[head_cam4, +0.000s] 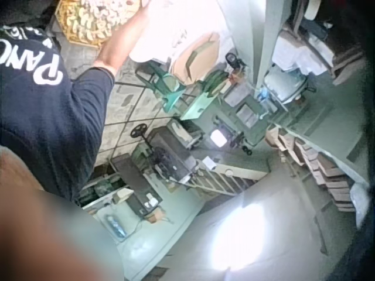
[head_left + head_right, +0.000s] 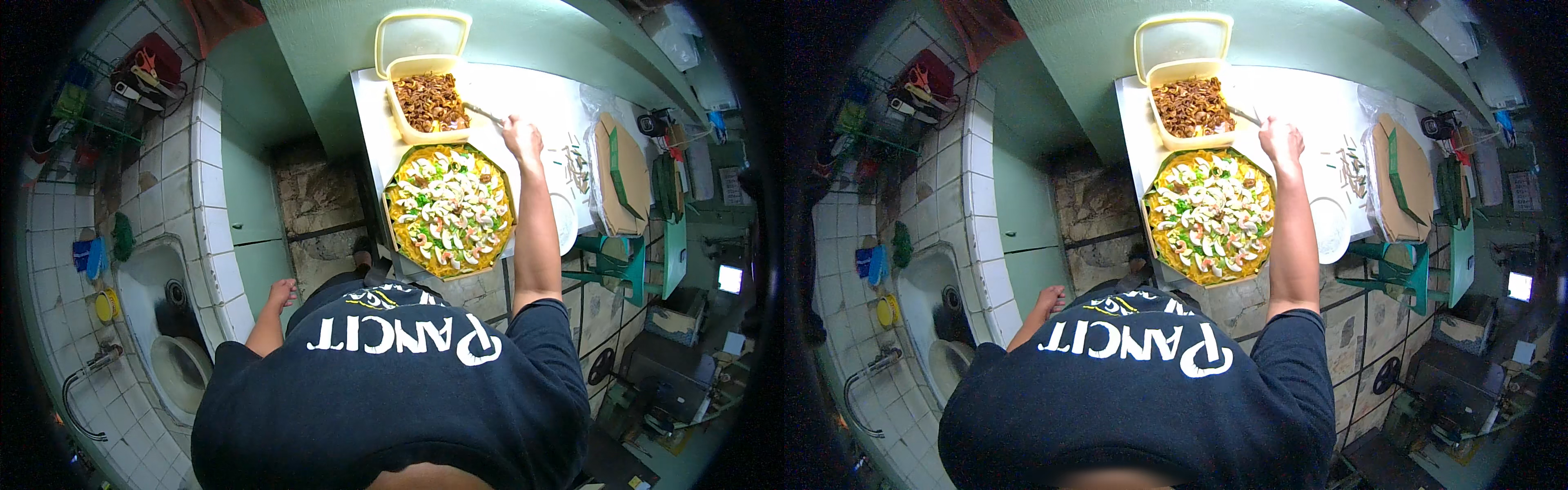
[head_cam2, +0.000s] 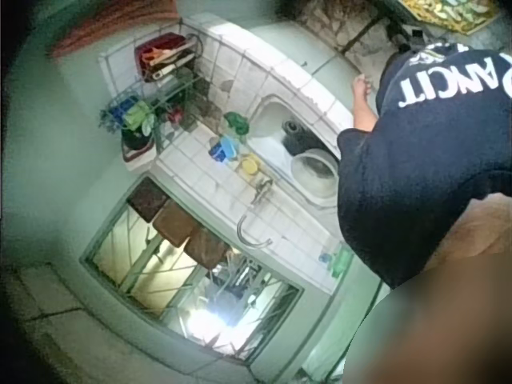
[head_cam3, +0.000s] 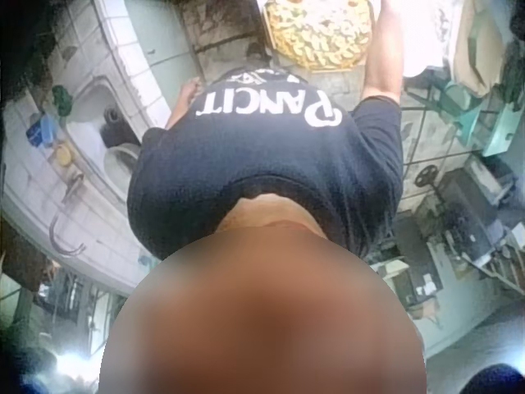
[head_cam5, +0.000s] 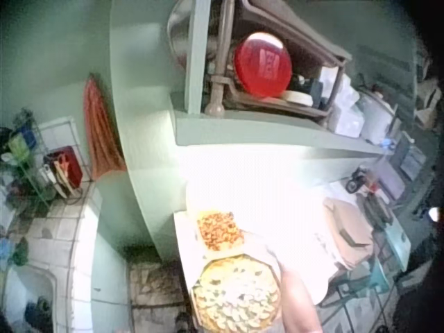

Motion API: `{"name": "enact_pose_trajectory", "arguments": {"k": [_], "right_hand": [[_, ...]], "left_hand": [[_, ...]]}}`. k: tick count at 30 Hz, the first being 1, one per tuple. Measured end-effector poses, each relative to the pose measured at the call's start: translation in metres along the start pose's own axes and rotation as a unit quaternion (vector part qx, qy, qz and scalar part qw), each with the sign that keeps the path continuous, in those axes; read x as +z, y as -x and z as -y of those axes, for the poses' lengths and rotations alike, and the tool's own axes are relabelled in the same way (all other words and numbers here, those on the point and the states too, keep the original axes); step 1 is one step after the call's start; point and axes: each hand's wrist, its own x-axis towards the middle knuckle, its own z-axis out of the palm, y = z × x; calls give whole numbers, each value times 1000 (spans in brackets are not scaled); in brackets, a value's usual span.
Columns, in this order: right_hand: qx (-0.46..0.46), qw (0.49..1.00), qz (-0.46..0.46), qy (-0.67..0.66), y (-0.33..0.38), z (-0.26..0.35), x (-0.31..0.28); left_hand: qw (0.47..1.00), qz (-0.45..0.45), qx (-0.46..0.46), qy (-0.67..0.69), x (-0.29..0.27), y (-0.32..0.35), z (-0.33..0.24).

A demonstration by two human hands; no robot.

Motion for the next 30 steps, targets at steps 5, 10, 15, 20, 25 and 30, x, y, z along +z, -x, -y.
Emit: {"name": "enact_pose_trajectory", "arguments": {"k": [5, 10, 15, 20, 25, 30], "right_hand": [[11, 997, -16, -78, 38, -5, -9], [-85, 946, -74, -303, 122, -38, -21], [-74, 940, 21, -333, 227, -56, -5], [-115, 958, 34, -260, 264, -45, 19], [-125, 965, 31, -227, 262, -41, 9], [-93, 926, -59, -361, 196, -42, -12]], "left_hand": [[999, 28, 13, -36, 1, -12, -16], [998, 15, 44, -40, 11, -12, -44], [997, 22, 63, -40, 18, -3, -46], [996, 24, 39, -74, 28, 1, -39], [998, 22, 37, -52, 26, 1, -33], [998, 15, 45, -48, 26, 6, -30]]}}
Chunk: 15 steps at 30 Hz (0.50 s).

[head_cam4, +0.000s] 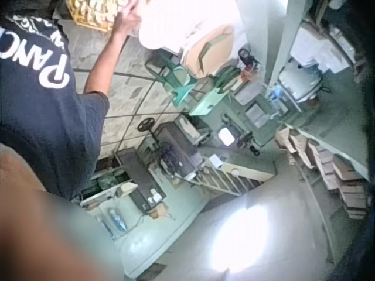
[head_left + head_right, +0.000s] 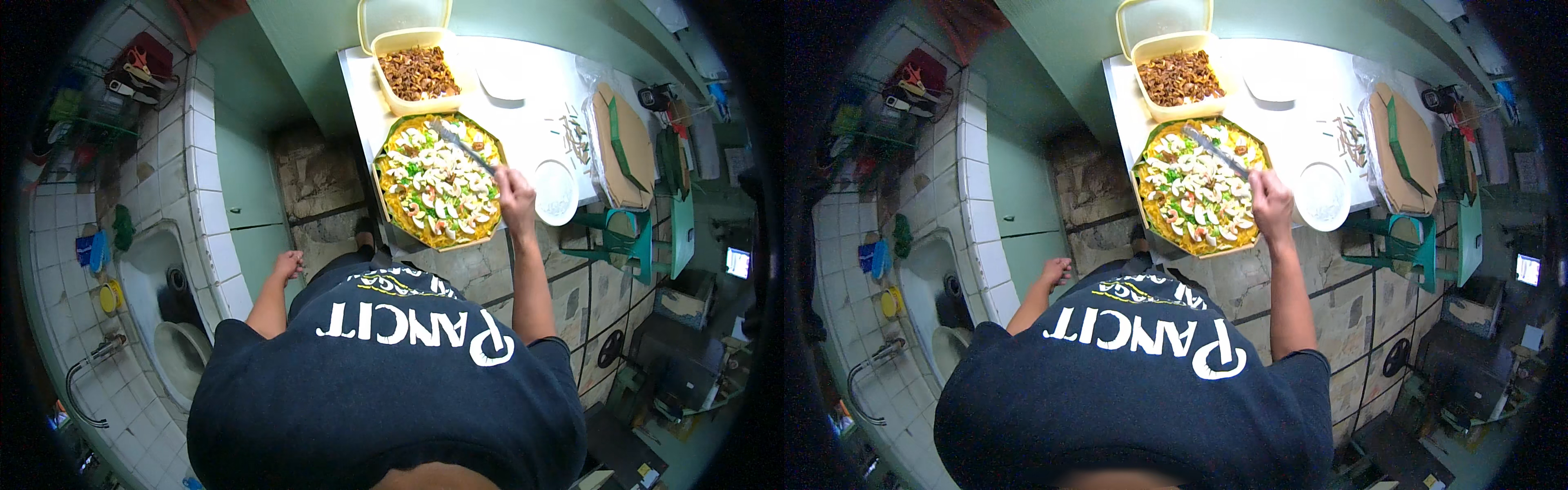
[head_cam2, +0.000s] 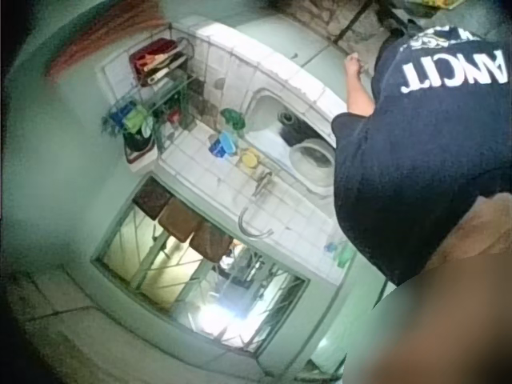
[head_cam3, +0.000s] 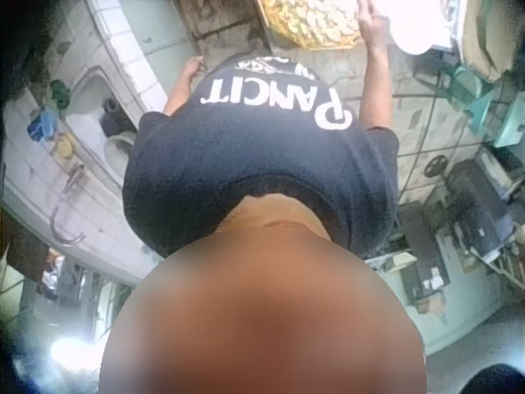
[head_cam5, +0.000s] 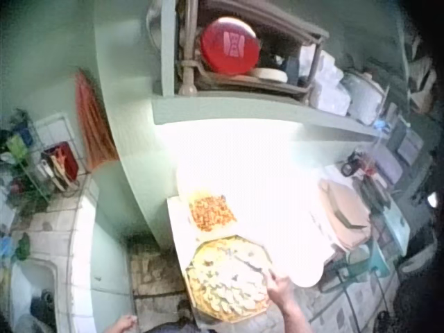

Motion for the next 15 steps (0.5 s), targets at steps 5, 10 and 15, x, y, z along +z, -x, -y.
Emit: {"name": "enact_pose_trajectory", "arguments": {"k": [5, 10, 15], "right_hand": [[-25, 973, -4, 229, -110, -8, 44], [16, 941, 103, 322, -168, 4, 99], [29, 933, 100, 343, -179, 7, 109]], "left_hand": [[1000, 7, -19, 13, 2, 8, 2], [999, -12, -20, 44, -8, 10, 10], [997, -31, -36, 56, -16, 14, 28]]}}
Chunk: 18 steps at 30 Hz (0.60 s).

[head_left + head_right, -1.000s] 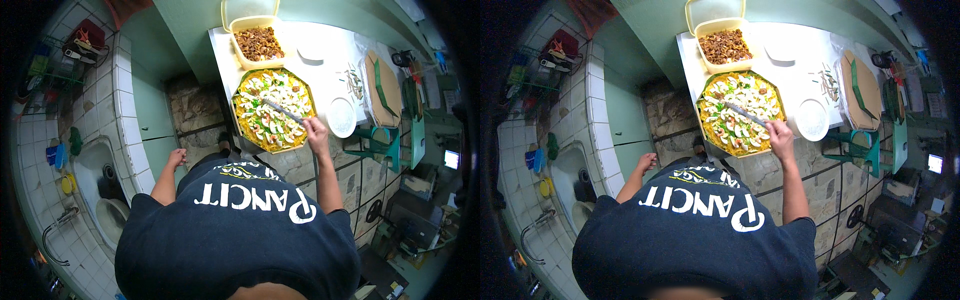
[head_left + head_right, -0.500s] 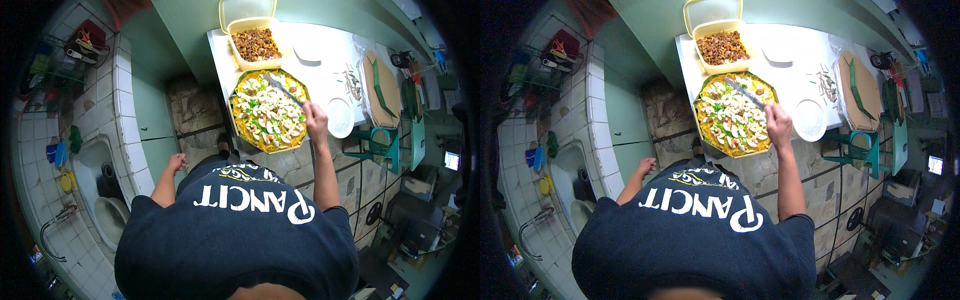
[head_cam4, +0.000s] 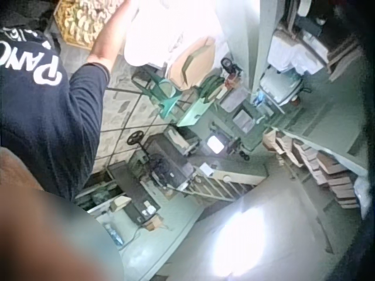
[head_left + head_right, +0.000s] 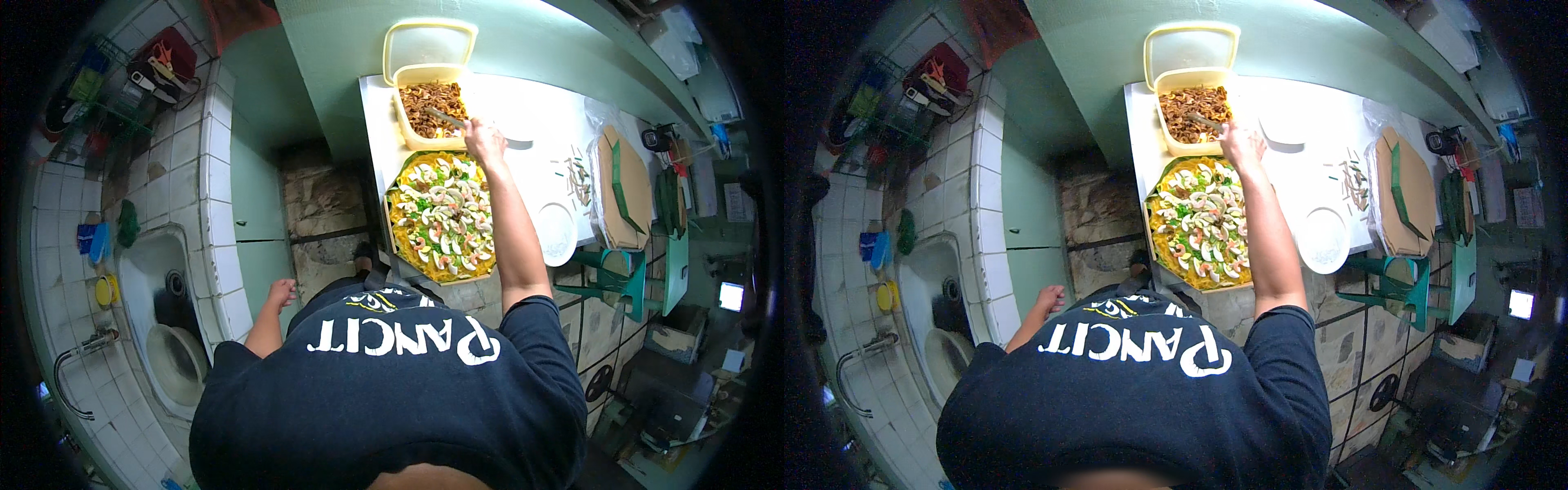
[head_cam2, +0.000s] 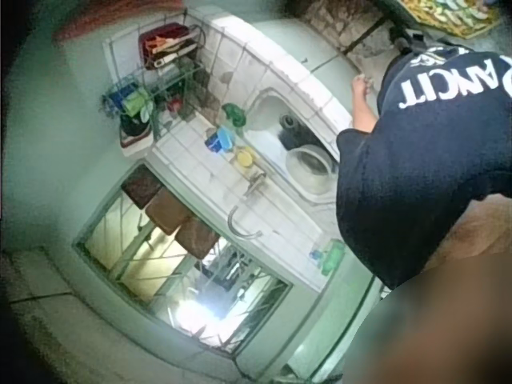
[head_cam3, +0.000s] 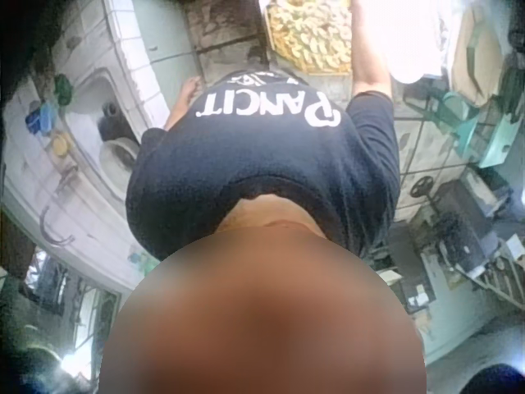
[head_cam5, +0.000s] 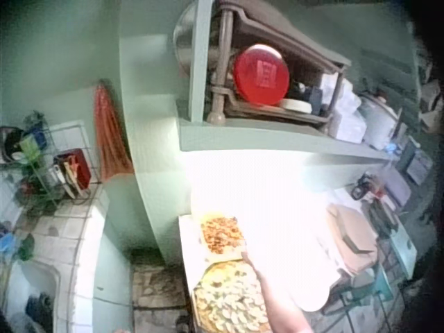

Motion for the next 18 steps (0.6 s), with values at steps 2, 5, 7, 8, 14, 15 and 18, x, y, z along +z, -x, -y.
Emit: {"name": "enact_pose_trajectory", "arguments": {"k": [2, 5, 7, 8, 14, 15, 18], "right_hand": [[-1, 999, -23, -27, 6, -12, -10], [38, 993, -18, -106, 32, -38, -31], [35, 981, -46, -183, 61, -59, -46], [23, 979, -76, -188, 80, -70, -52], [-62, 973, -198, -106, 199, -139, -65], [-52, 976, -195, -83, 215, -148, -62], [-57, 976, -207, -31, 245, -168, -53]], "left_hand": [[1000, -6, -19, -10, -3, -2, 6], [1000, -1, -29, -10, -3, -7, 13], [1000, 10, -22, -16, -3, -13, 13], [999, 9, -28, -28, -3, -17, 11], [998, 21, -2, -57, 2, -28, -15], [997, 28, 11, -65, 3, -28, -20], [995, 38, 34, -83, 10, -27, -35]]}}
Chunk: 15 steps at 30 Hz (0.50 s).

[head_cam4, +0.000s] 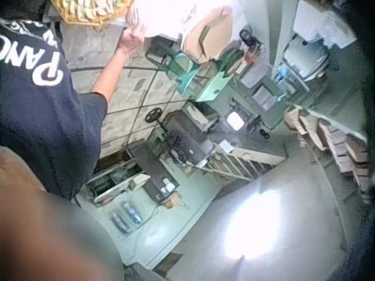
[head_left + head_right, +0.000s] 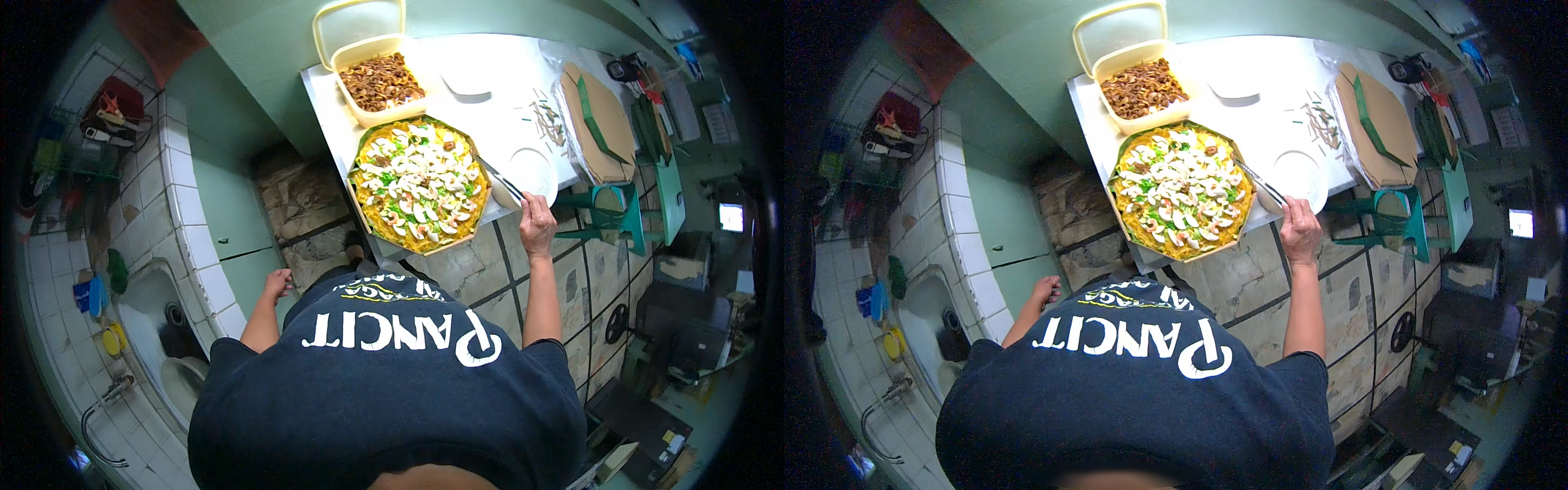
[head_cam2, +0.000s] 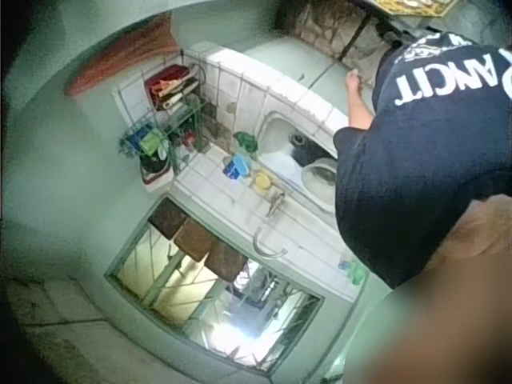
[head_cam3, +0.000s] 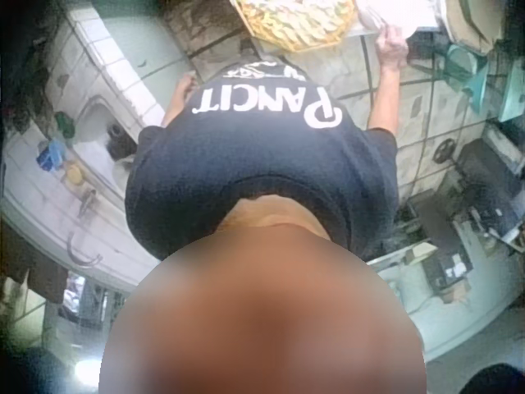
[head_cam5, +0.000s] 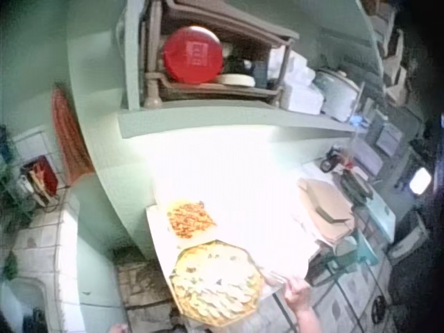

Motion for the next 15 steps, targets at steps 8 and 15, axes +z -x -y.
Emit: {"name": "enact_pose_trajectory", "arguments": {"k": [8, 15], "right_hand": [[-21, 998, 32, 48, 31, -16, -3], [37, 999, 13, -17, 19, -9, -16]], "left_hand": [[1000, 10, 12, -23, 9, 10, -24], [1000, 15, 1, 4, 9, 13, -8]]}}
